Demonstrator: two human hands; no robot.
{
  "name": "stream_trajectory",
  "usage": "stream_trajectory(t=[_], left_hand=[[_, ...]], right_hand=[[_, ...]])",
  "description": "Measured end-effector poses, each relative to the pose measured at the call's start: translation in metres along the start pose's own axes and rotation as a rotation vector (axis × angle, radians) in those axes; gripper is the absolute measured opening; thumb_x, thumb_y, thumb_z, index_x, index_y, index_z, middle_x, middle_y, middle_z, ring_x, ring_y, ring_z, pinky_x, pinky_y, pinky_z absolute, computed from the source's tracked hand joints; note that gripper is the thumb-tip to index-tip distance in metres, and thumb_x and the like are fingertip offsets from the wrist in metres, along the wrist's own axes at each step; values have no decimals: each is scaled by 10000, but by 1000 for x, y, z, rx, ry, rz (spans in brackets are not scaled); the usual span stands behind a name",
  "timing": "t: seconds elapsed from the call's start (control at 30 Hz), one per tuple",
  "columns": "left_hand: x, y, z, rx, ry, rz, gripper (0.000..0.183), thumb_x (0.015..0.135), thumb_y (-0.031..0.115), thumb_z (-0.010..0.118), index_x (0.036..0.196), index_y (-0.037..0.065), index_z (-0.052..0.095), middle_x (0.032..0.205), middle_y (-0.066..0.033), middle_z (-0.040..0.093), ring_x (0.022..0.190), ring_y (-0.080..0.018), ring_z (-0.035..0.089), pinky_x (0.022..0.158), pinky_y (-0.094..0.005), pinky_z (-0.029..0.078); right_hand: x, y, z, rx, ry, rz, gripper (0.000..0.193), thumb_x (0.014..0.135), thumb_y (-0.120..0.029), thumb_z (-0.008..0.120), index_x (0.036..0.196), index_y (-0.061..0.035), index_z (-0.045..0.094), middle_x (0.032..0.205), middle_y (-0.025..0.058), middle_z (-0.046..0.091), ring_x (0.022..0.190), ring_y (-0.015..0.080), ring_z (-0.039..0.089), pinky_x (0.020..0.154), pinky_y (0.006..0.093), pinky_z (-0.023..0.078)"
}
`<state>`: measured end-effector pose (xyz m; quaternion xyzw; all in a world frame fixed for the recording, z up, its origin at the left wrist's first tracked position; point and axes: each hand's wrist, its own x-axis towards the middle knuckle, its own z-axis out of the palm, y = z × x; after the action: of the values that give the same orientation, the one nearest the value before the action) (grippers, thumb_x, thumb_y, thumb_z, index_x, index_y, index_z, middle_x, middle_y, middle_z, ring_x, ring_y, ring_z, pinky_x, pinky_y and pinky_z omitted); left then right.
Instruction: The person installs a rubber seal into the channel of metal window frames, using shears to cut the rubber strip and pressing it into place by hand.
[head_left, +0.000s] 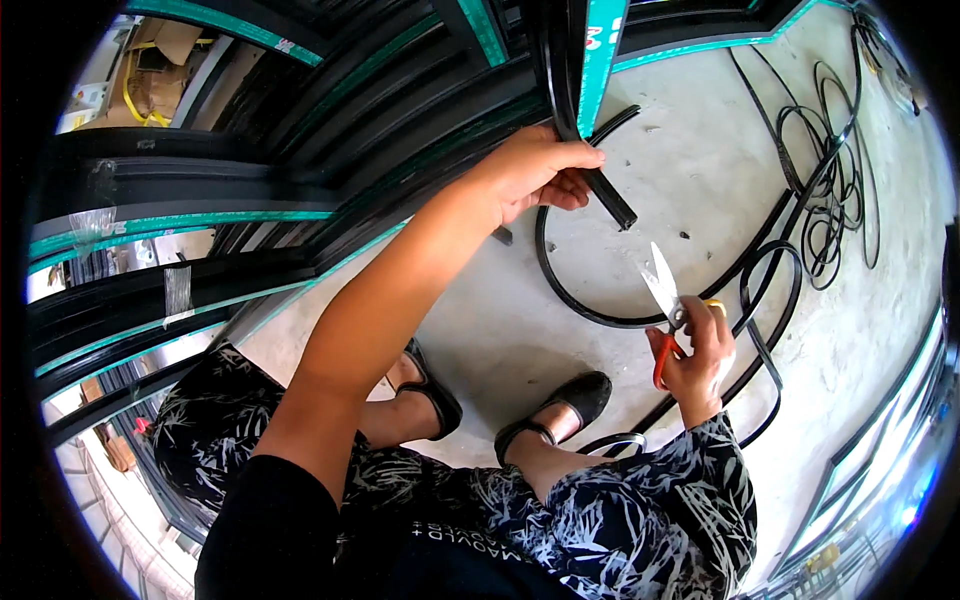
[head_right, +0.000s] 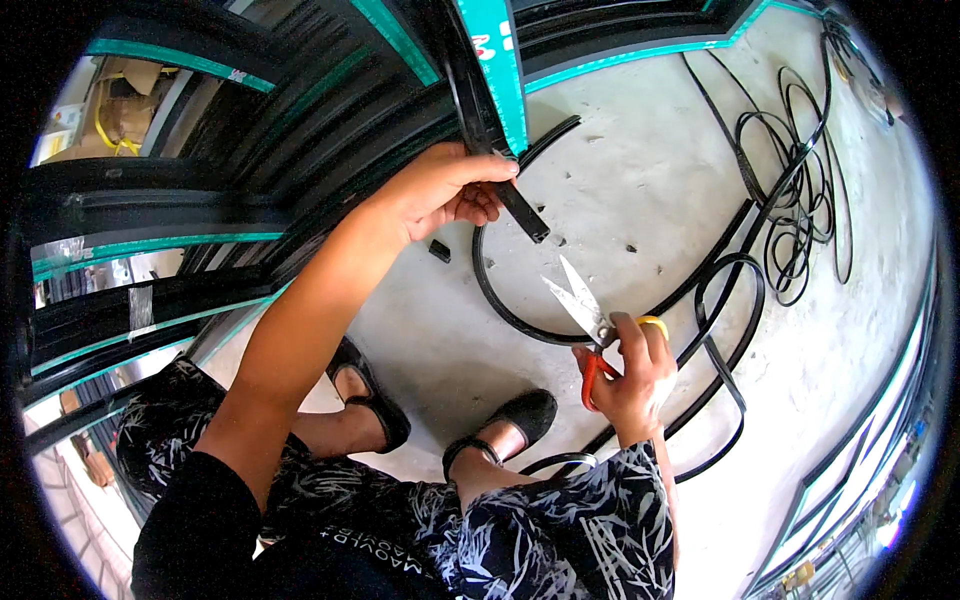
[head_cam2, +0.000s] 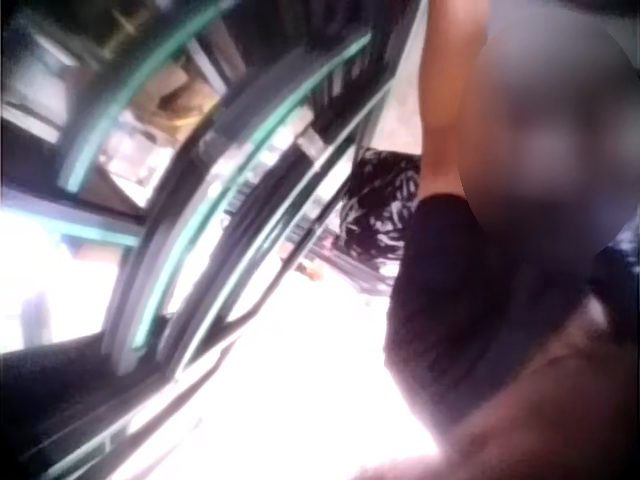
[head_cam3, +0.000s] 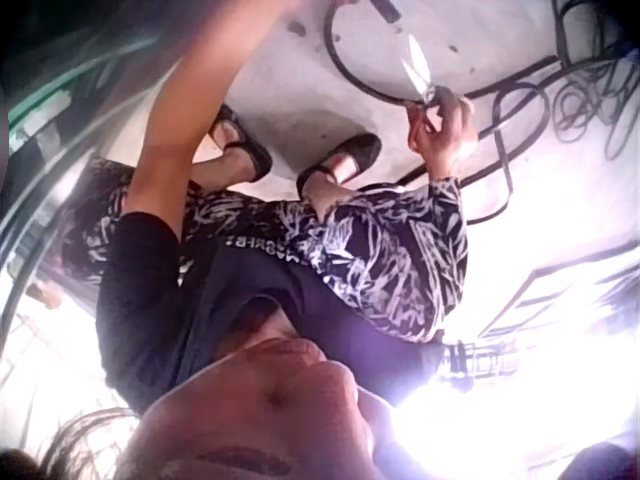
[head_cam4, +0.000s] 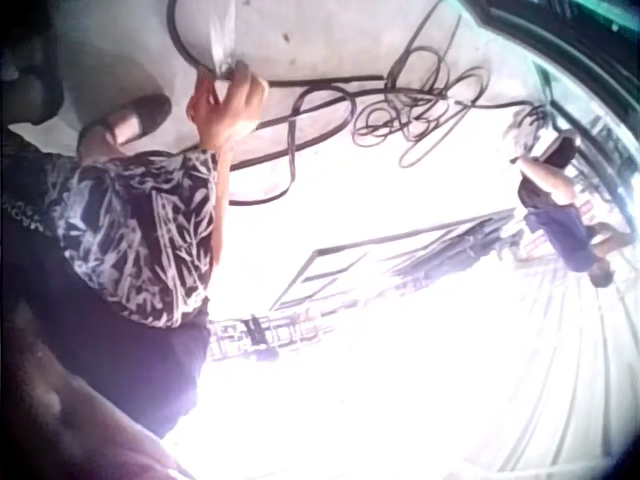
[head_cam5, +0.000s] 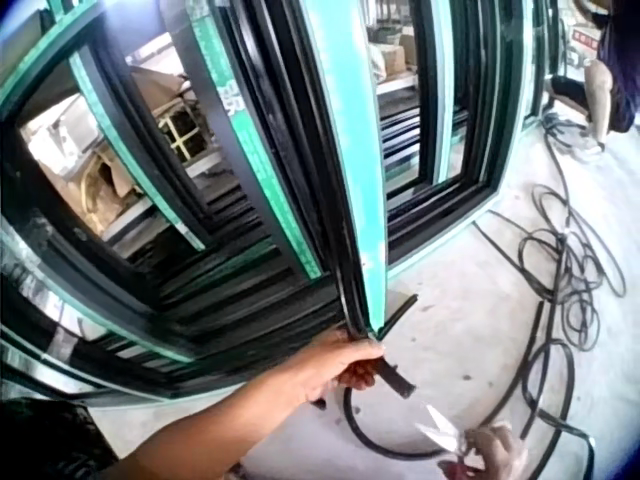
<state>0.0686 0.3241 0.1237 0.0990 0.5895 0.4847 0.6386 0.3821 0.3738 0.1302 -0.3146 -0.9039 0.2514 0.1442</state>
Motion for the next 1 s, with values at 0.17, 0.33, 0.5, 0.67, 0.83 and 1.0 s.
stream_trajectory(t=[0.17,0.33,0.5,0.67,0.83,1.0], left_hand=[[-13,7,14,-73,-16,-37,225,860,273,746,916,67,678,743,-38,686,613,-113,675,541,-219,548],[-18,5,10,-99,-23,-75,182,866,242,739,908,75,681,755,-40,695,611,-113,677,534,-213,551],[-20,6,9,-143,-34,-101,185,871,236,736,915,62,690,765,-52,703,604,-120,678,539,-204,559],[-19,6,9,-219,-93,-136,182,868,220,745,920,53,695,774,-67,710,609,-135,685,527,-200,554],[-15,3,4,-242,-131,-152,186,867,224,752,921,54,701,774,-74,713,609,-141,688,515,-200,551],[-18,7,6,-221,-104,-155,192,863,218,759,935,50,699,797,-73,712,639,-143,692,531,-212,562]], right_hand=[[24,-13,-18,-121,89,-152,578,623,-207,901,1105,-42,628,864,120,592,749,287,599,640,386,501],[42,-20,-14,-125,111,-112,551,650,-302,883,1097,-71,658,865,115,594,788,315,600,667,409,516],[46,-22,-16,-130,88,-144,554,654,-337,883,1081,-65,659,853,110,591,770,300,600,634,394,516],[51,-22,-17,-138,121,-214,542,634,-312,911,1026,-37,657,776,97,588,644,250,588,567,346,495],[54,-15,-9,-80,128,-273,527,652,-338,904,997,-29,653,706,74,576,538,204,551,485,312,451],[51,-9,-2,-60,116,-242,495,657,-360,888,954,-57,632,672,59,572,551,252,569,495,347,454]])
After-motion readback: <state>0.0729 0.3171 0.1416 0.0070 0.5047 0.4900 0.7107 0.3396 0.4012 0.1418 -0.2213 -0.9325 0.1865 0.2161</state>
